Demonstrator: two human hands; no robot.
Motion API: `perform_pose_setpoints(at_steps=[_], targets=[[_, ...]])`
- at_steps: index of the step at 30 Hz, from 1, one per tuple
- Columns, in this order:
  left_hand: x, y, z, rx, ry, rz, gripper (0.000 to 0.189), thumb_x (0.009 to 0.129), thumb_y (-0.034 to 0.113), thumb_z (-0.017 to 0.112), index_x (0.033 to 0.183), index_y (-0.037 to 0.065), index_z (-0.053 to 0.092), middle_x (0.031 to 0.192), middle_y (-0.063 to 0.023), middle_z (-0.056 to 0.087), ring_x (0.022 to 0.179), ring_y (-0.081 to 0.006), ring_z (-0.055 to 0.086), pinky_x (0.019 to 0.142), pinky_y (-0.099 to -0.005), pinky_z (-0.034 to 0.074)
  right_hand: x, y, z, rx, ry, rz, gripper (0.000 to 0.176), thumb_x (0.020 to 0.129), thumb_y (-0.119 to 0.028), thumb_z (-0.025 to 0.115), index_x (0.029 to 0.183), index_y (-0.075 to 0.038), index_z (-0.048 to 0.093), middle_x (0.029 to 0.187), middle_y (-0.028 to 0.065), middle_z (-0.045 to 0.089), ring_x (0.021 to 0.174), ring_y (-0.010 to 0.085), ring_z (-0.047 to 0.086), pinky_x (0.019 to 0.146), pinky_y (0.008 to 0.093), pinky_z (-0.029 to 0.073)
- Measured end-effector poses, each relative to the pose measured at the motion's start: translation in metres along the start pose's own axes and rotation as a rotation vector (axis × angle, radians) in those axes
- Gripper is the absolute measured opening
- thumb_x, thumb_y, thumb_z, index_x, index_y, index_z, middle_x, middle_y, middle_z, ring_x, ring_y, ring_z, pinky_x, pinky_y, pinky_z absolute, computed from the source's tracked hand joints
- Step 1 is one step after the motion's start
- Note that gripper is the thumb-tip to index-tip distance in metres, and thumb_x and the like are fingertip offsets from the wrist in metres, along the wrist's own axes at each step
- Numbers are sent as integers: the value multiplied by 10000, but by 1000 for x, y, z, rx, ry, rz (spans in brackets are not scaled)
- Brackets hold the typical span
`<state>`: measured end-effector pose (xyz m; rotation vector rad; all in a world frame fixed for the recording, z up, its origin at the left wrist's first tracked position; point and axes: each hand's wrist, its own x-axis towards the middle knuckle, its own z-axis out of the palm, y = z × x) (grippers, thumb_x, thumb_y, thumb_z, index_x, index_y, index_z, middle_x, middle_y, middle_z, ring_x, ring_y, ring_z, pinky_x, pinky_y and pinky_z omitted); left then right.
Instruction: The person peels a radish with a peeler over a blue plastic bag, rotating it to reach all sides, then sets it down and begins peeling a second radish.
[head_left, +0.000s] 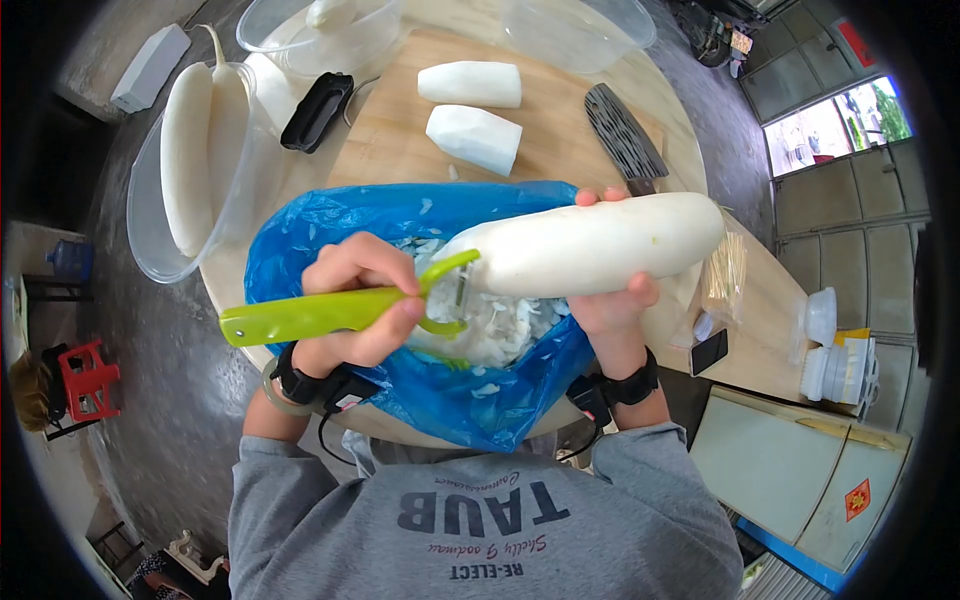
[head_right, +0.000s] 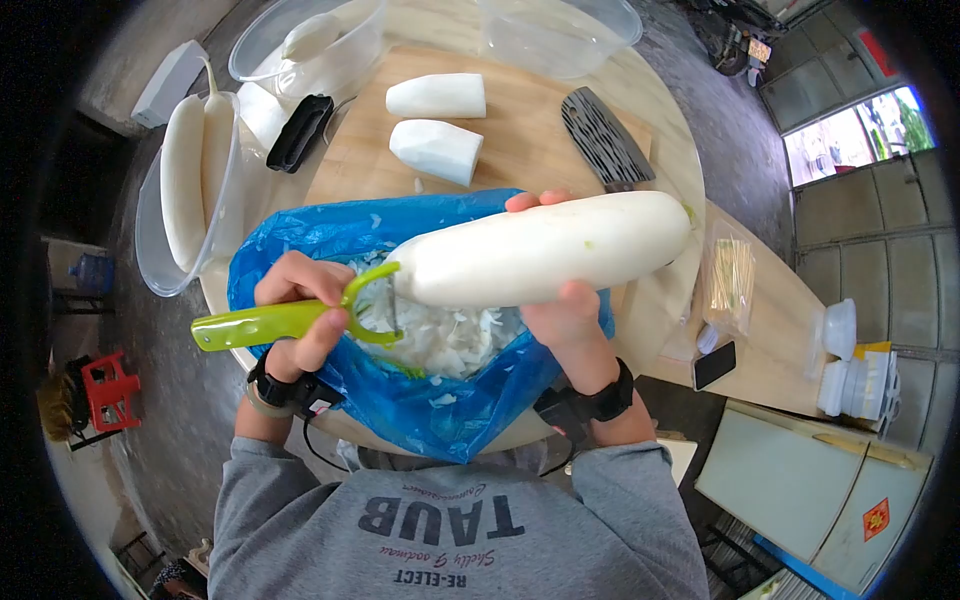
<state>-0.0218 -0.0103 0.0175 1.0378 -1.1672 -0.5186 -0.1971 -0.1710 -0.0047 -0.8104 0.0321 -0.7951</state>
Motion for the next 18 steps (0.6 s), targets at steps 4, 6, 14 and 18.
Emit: perform_pose_setpoints(at_steps=[4,6,14,18], targets=[[6,2,4,157,-53,-8,144,670,-37,575,782,29,512,576,-27,563,489,-48,511,469,-171,358,0,0,3,-40,16,1,702,626,-312,733,1198,-105,383,1179,119,423,1054,230,464,863,378,444],[6,2,4,221,38,-34,143,674,-45,564,782,31,508,590,-23,559,506,-40,507,472,-167,353,1,1,0,-52,-6,-6,700,623,-318,731,1192,-104,385,1168,120,428,1040,231,472,855,375,448],[3,-3,-3,55,287,-4,149,668,-51,549,781,30,494,605,10,495,487,-37,431,466,-170,315,1,-3,-3,-12,5,-23,706,615,-359,719,1183,-100,388,1137,123,443,1020,232,483,836,369,456],[3,-6,-9,96,37,70,115,650,-44,555,725,36,522,582,-14,534,461,-65,462,442,-181,332,1,-3,0,-104,39,-38,721,618,-394,721,1185,-99,388,1143,127,444,1021,228,484,838,372,455]])
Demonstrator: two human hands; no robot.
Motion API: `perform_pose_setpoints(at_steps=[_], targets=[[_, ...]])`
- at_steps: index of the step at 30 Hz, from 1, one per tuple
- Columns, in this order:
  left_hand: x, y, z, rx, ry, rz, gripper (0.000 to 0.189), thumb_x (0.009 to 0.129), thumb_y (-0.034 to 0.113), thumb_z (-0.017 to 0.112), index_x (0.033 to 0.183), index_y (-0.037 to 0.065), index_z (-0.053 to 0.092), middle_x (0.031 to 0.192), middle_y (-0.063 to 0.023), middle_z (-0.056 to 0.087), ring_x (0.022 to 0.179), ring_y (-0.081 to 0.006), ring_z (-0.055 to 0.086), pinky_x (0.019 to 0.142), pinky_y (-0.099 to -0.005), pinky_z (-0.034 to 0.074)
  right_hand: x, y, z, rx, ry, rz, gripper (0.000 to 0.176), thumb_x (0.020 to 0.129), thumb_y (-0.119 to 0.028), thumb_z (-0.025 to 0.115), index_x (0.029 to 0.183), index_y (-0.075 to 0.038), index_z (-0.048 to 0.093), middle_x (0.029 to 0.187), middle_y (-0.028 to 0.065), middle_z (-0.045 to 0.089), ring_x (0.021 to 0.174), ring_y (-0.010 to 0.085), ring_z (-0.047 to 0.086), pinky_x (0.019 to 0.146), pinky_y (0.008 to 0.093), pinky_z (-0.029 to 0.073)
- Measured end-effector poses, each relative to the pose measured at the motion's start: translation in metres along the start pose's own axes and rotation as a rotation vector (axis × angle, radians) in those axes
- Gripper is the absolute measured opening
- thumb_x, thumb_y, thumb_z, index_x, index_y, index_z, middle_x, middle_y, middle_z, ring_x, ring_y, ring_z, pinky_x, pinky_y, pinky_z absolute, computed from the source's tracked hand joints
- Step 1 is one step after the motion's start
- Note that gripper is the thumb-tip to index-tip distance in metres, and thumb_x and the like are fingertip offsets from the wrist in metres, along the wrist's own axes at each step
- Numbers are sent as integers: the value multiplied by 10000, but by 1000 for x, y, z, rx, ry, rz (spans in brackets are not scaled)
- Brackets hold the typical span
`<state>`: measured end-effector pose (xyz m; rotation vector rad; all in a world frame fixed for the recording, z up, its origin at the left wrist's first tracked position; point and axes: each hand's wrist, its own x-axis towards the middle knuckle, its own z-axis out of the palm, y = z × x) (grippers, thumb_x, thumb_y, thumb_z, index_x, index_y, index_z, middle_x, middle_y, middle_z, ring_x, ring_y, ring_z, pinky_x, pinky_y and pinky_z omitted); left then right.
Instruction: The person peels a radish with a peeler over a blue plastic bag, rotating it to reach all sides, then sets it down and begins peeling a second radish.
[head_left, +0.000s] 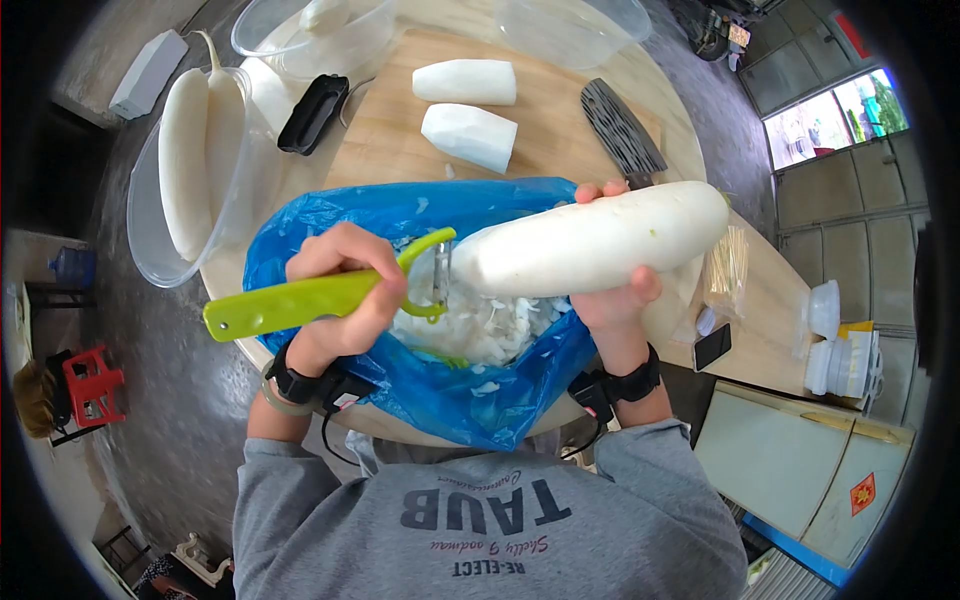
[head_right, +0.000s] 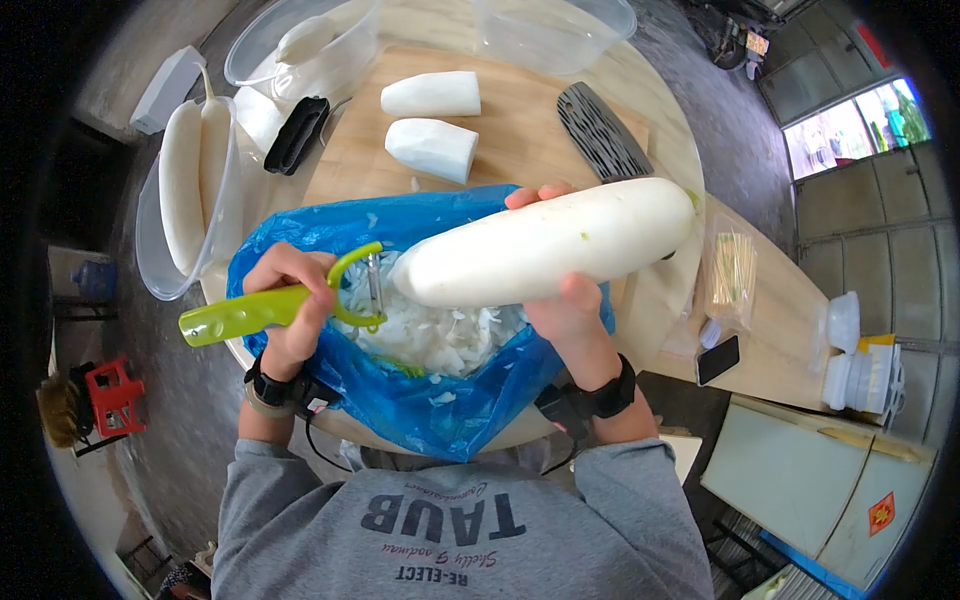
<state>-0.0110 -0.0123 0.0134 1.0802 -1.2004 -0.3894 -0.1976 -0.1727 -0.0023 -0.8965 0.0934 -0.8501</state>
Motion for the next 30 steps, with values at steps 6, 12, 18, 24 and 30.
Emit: perform_pose_setpoints(at_steps=[6,12,18,24,30], targets=[[1,2,7,-45,-100,-20,73,628,-5,576,680,43,557,588,-33,570,477,-108,539,454,-201,397,-1,2,2,36,28,55,748,647,-503,679,1198,-101,373,1154,132,448,1026,217,484,837,368,455],[6,6,12,10,-188,42,85,604,-1,588,669,51,571,571,-38,573,474,-143,557,451,-216,414,-2,3,2,22,24,61,765,664,-550,648,1213,-109,347,1170,133,442,1055,218,466,875,373,427],[7,7,19,187,-147,148,115,604,-17,591,693,54,579,583,-42,583,482,-165,566,462,-235,430,-3,6,14,2,82,41,785,633,-534,690,1211,-139,336,1189,113,417,1071,214,451,892,375,412],[0,3,9,160,172,-100,108,642,-14,571,739,31,586,668,-73,615,545,-119,577,514,-210,435,-4,2,12,-8,47,36,769,623,-489,719,1198,-141,345,1171,101,419,1065,204,451,878,362,424],[-1,1,3,70,-12,-29,125,620,27,633,738,28,593,673,-74,621,536,-131,581,514,-217,451,-3,5,11,22,79,69,755,627,-463,724,1195,-140,346,1174,103,425,1067,204,453,878,365,426]])
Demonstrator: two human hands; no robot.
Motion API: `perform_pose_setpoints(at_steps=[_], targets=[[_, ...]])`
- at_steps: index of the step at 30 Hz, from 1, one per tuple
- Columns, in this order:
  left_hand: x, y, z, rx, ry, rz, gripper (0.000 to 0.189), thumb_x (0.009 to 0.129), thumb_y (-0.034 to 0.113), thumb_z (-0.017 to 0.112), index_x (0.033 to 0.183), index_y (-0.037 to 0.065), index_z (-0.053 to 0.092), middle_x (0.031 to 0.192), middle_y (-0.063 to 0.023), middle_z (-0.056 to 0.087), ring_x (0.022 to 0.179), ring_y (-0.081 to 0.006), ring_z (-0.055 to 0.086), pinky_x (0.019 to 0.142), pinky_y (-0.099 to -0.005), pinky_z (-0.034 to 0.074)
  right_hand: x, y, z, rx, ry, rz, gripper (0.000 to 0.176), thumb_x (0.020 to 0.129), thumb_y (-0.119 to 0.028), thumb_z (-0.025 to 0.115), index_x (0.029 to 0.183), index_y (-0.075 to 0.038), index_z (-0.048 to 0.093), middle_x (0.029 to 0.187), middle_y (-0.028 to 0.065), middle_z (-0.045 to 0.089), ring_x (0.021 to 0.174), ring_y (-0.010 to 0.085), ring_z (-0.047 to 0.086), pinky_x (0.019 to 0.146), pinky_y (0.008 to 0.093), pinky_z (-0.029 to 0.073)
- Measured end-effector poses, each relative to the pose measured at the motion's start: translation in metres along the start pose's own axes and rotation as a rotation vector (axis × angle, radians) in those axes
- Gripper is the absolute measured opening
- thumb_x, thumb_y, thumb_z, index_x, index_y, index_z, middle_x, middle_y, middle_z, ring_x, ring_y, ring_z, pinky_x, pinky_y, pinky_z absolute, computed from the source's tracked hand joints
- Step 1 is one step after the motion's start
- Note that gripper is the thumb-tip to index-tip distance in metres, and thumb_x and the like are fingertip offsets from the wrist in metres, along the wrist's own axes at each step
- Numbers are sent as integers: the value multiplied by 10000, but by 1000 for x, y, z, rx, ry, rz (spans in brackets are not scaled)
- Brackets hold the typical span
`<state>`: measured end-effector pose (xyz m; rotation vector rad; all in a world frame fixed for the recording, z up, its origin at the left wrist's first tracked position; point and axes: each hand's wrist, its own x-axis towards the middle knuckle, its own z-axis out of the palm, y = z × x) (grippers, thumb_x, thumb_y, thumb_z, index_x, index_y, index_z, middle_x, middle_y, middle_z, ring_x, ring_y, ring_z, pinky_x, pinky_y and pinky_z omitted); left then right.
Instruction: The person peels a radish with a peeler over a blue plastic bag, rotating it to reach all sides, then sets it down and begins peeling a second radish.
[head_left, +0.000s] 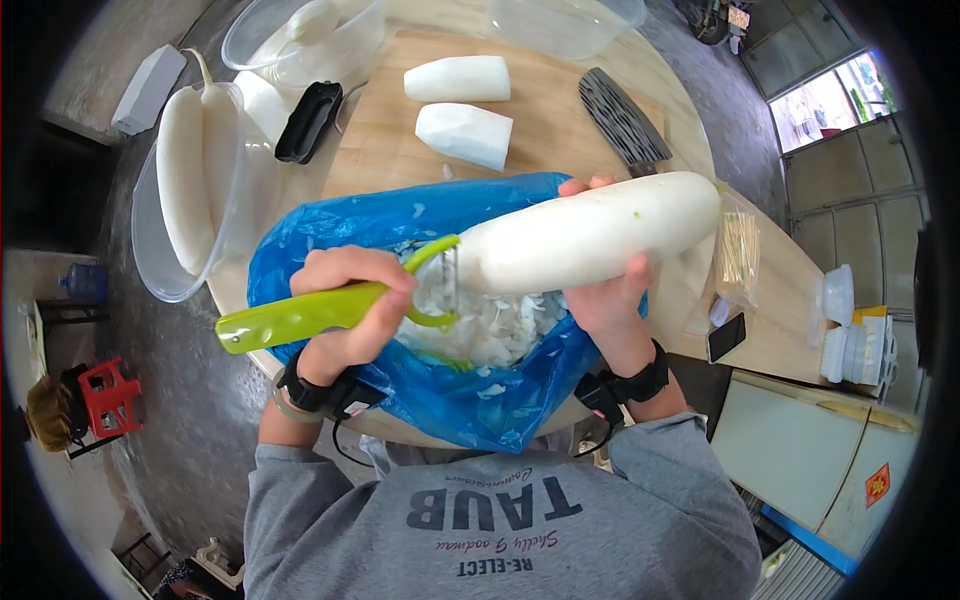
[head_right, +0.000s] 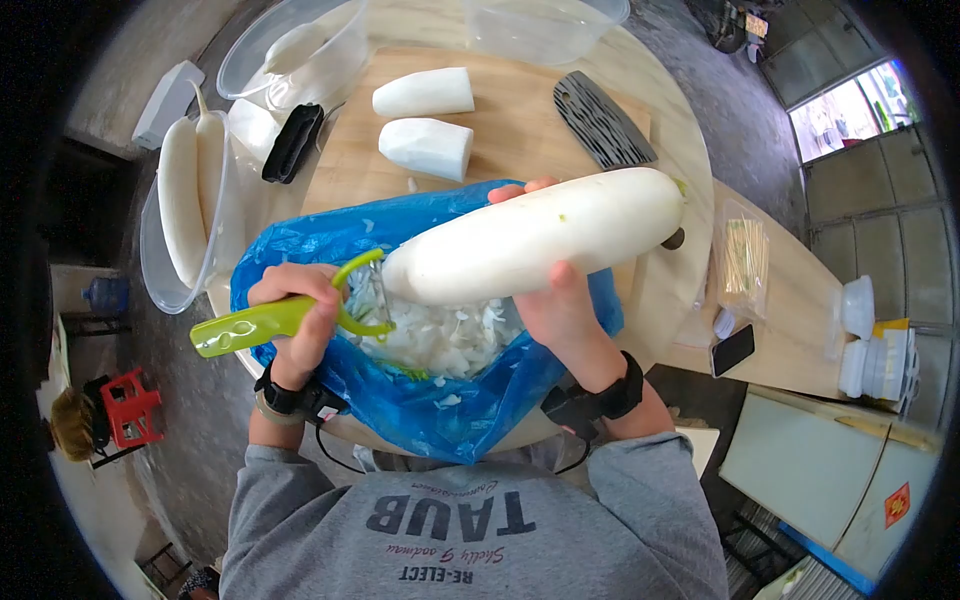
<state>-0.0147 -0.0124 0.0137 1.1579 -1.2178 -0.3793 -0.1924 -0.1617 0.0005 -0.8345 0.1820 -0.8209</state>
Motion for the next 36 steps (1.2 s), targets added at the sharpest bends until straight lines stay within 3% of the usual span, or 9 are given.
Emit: perform_pose_setpoints(at_steps=[4,7,10,13,16,19,23,27,36], targets=[[9,8,8,83,-137,86,215,569,55,732,735,42,596,623,-60,609,518,-162,596,479,-219,457,0,0,1,4,-13,-7,746,633,-465,720,1193,-139,351,1175,109,430,1066,207,457,879,368,427],[12,12,12,134,-149,191,220,565,23,737,732,42,594,599,-62,592,508,-168,590,472,-222,455,0,0,1,13,-12,-11,727,630,-449,725,1180,-136,367,1167,110,435,1052,209,466,877,367,429],[8,14,11,172,-159,138,225,565,10,741,725,43,587,577,-67,572,489,-176,576,461,-226,450,0,-1,3,29,15,-36,693,626,-410,726,1161,-123,392,1152,111,443,1040,212,475,865,368,437],[10,9,13,186,-93,253,224,564,-3,726,721,41,573,552,-68,550,459,-173,552,455,-223,440,1,0,-1,75,2,-60,653,634,-370,707,1151,-106,407,1135,110,451,1038,221,477,855,373,442],[2,4,2,321,5,173,223,575,-21,699,732,37,552,567,-77,556,459,-167,545,467,-216,438,1,-2,-4,100,73,-99,634,641,-367,685,1144,-92,414,1130,105,450,1059,227,459,856,379,441],[-4,-5,0,85,112,163,216,593,-27,674,747,35,534,590,-86,565,469,-157,539,463,-219,425,1,-7,-11,150,49,-54,629,652,-370,671,1148,-88,406,1142,99,439,1089,229,431,870,380,432],[-2,5,5,-57,-45,122,225,614,11,702,756,38,529,599,-98,568,481,-158,542,465,-226,422,2,-4,-2,66,93,-93,661,641,-383,677,1158,-88,390,1144,102,441,1074,227,441,864,374,436],[4,3,14,-83,-147,222,262,596,55,737,785,25,558,578,-78,569,491,-172,566,465,-232,441,1,-4,1,44,66,-33,682,623,-399,686,1152,-93,384,1132,111,452,1023,221,479,848,367,444],[7,7,14,139,-84,241,173,559,13,663,689,35,551,499,-49,515,414,-172,530,411,-233,414,2,-2,-4,66,62,-38,662,619,-410,679,1133,-97,403,1100,116,475,996,227,496,837,365,449]])
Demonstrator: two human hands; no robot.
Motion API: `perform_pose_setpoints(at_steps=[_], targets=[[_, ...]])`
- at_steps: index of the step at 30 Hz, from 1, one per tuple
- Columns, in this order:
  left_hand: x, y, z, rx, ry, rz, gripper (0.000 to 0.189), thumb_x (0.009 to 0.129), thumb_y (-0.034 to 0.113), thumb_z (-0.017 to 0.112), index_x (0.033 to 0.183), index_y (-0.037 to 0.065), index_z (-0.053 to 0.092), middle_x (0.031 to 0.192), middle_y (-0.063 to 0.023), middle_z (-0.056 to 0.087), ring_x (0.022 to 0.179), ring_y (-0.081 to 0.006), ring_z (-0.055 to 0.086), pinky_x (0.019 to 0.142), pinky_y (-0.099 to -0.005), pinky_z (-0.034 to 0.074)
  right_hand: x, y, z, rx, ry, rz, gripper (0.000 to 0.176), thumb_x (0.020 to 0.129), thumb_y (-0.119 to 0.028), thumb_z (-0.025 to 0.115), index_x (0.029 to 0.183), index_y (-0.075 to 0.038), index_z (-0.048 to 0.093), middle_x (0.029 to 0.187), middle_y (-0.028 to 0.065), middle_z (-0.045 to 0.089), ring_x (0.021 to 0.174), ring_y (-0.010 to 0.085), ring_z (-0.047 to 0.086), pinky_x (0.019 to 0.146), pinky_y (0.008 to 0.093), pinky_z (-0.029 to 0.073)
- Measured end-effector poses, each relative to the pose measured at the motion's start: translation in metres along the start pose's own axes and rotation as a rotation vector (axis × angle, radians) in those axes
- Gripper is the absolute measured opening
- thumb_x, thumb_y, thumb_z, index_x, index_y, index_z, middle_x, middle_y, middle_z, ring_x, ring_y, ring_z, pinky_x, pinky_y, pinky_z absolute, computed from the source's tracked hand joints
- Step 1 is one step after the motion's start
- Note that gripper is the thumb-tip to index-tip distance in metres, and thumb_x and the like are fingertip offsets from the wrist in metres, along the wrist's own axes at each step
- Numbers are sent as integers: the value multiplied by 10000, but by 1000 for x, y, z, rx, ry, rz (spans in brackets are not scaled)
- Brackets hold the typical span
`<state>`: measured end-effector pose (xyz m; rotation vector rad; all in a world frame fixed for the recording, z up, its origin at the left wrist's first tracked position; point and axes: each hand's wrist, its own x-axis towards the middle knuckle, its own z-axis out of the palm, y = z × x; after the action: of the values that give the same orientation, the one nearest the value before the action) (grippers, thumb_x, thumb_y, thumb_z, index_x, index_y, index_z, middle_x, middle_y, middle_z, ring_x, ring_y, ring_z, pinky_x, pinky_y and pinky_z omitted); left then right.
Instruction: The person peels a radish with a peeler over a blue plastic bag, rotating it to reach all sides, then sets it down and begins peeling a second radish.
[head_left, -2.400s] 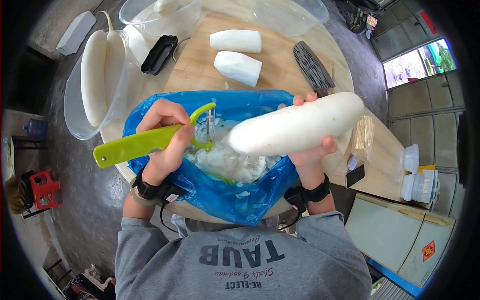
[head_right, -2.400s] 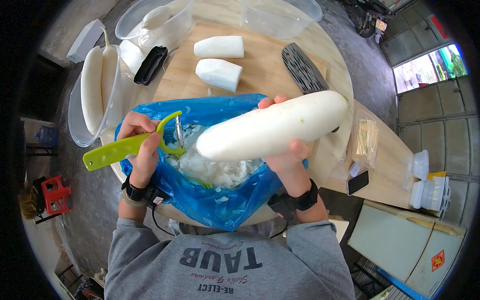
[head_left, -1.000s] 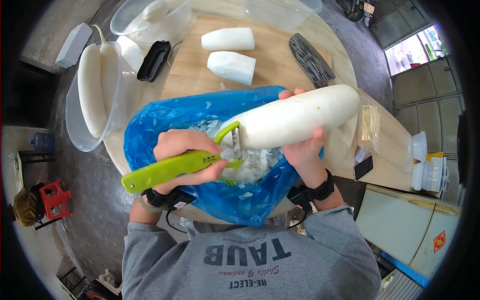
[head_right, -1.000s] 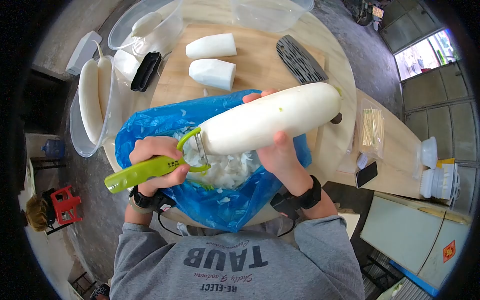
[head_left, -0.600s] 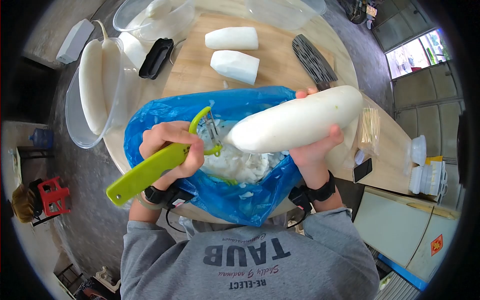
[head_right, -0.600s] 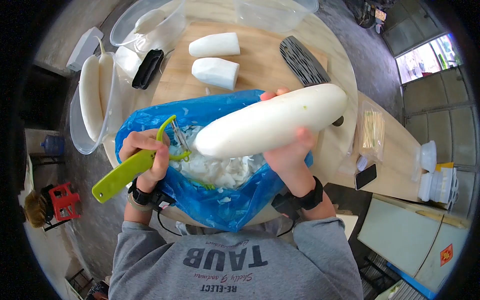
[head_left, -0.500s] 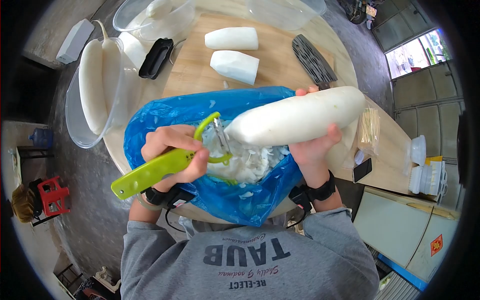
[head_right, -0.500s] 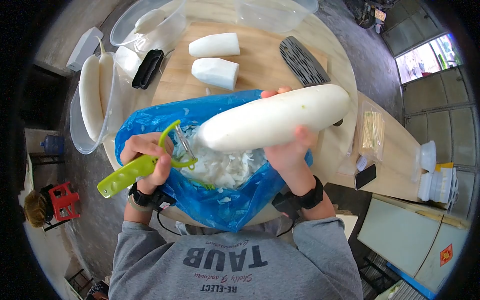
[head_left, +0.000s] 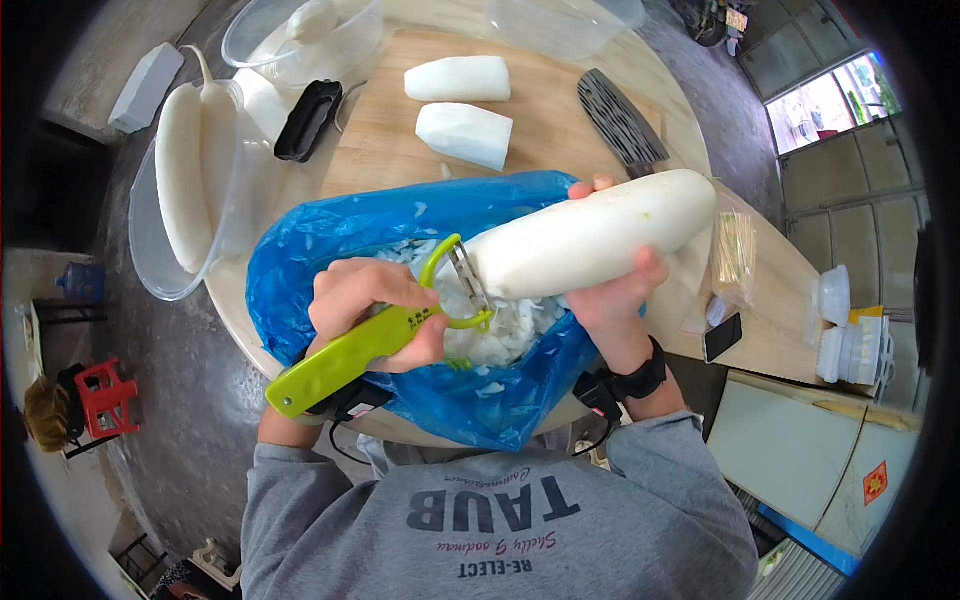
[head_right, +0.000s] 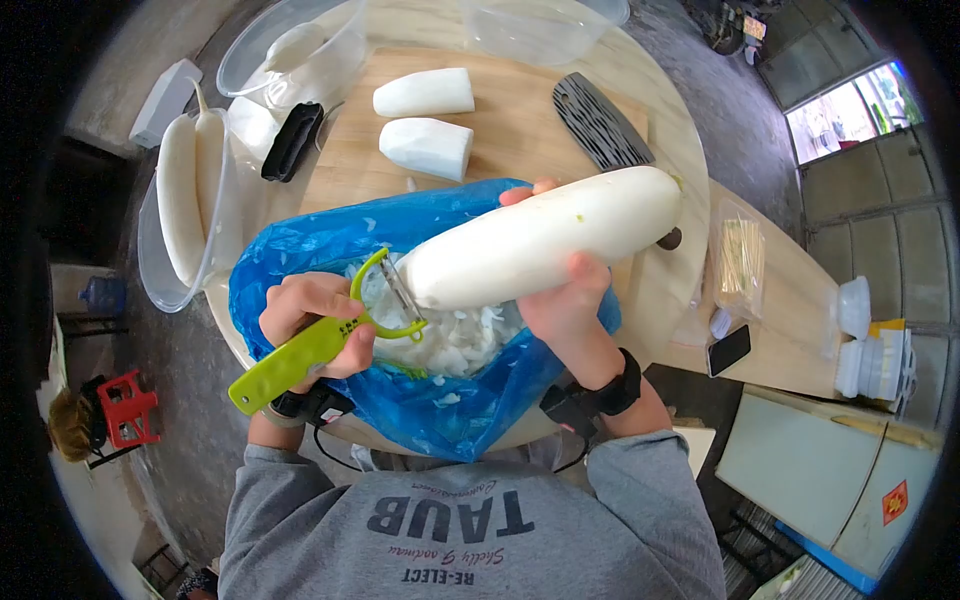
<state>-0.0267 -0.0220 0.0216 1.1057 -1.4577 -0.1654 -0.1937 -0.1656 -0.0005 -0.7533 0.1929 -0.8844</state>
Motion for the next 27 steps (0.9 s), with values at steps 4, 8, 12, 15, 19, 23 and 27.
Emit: perform_pose_setpoints(at_steps=[4,8,12,15,19,23,27], targets=[[0,1,-4,-102,54,-43,122,561,-24,594,644,32,524,457,-31,452,364,-159,456,373,-239,349,1,1,1,-7,-9,-29,650,619,-403,677,1125,-91,414,1082,123,489,997,237,498,835,368,451],[0,0,-3,-124,46,9,98,577,-18,570,630,32,504,456,-28,436,359,-152,409,371,-244,302,1,1,2,5,-32,19,661,616,-405,678,1131,-86,411,1087,136,493,982,235,507,830,369,453],[0,-2,-6,-59,42,20,101,559,-24,557,625,28,502,453,-37,439,360,-149,405,374,-237,296,0,3,-2,-16,-39,7,676,617,-410,676,1140,-77,407,1087,145,496,968,233,516,822,366,455],[-3,-8,-14,-31,91,-92,105,537,-29,552,617,22,507,446,-47,446,366,-141,425,376,-229,313,0,-3,-6,43,-25,5,676,625,-408,671,1148,-72,406,1085,143,497,976,235,512,820,365,456],[-10,-12,-15,-84,249,-172,86,559,20,566,625,17,510,479,-54,481,409,-120,451,405,-220,336,3,-5,-2,41,17,-67,669,638,-407,665,1154,-68,406,1093,146,490,988,246,504,824,370,458],[-10,-4,-12,-228,185,-169,106,613,74,612,692,17,569,539,-82,539,462,-146,518,470,-222,415,2,-1,-1,-52,12,-107,687,638,-419,668,1163,-74,391,1119,124,454,1028,245,476,832,385,457],[-6,-1,-6,-269,1,-169,139,603,73,666,705,19,588,568,-89,579,479,-174,572,472,-232,448,0,-2,-2,-77,-102,-32,722,617,-423,689,1172,-86,373,1121,99,431,1061,237,448,837,390,457]])
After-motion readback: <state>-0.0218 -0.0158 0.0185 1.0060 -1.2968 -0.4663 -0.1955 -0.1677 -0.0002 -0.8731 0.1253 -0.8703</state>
